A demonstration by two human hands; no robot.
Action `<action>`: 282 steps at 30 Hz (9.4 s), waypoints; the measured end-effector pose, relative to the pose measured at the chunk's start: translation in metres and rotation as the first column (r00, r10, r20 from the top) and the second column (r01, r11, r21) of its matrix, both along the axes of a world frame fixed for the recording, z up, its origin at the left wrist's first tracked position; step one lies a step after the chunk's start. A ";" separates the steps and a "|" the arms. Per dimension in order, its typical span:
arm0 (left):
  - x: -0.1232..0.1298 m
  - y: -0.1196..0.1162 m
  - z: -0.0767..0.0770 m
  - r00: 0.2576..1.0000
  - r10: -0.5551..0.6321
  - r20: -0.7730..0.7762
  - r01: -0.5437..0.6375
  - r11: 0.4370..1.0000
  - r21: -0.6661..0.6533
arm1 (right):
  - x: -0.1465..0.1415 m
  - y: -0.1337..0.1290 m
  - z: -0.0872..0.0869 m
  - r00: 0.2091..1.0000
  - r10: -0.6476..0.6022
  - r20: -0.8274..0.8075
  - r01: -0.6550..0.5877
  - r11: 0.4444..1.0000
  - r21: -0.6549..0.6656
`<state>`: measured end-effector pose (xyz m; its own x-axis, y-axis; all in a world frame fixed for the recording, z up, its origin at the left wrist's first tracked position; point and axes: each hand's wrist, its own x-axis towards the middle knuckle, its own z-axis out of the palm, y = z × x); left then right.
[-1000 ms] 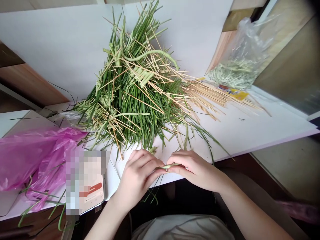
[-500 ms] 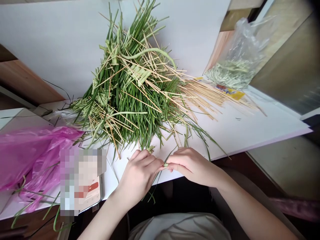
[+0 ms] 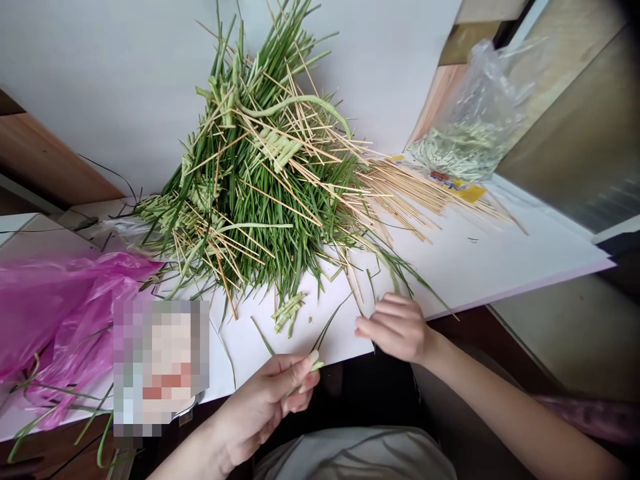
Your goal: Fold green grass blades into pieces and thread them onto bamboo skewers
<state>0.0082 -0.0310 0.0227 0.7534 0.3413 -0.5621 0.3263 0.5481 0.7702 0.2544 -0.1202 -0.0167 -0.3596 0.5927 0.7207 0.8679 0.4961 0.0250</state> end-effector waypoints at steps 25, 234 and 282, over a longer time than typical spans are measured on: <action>0.040 0.016 -0.014 0.984 -0.136 0.114 -0.100 0.102 0.990 | -0.033 0.018 0.018 0.911 -0.171 -0.376 -0.181 0.652 -0.736; 0.020 0.050 -0.015 0.992 0.115 -0.051 0.068 -0.149 0.986 | 0.002 -0.013 0.048 0.997 -0.065 0.043 0.078 0.878 -0.472; -0.012 0.016 -0.003 0.979 0.086 0.182 -0.189 0.706 0.682 | 0.031 -0.029 0.071 0.836 -0.281 -0.470 -0.110 0.755 -0.647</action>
<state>-0.0035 -0.0155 0.0195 0.7126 0.7010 -0.0276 0.1620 -0.1262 0.9787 0.2855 -0.1497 0.0541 0.0213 0.9756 0.2185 0.6847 0.1450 -0.7142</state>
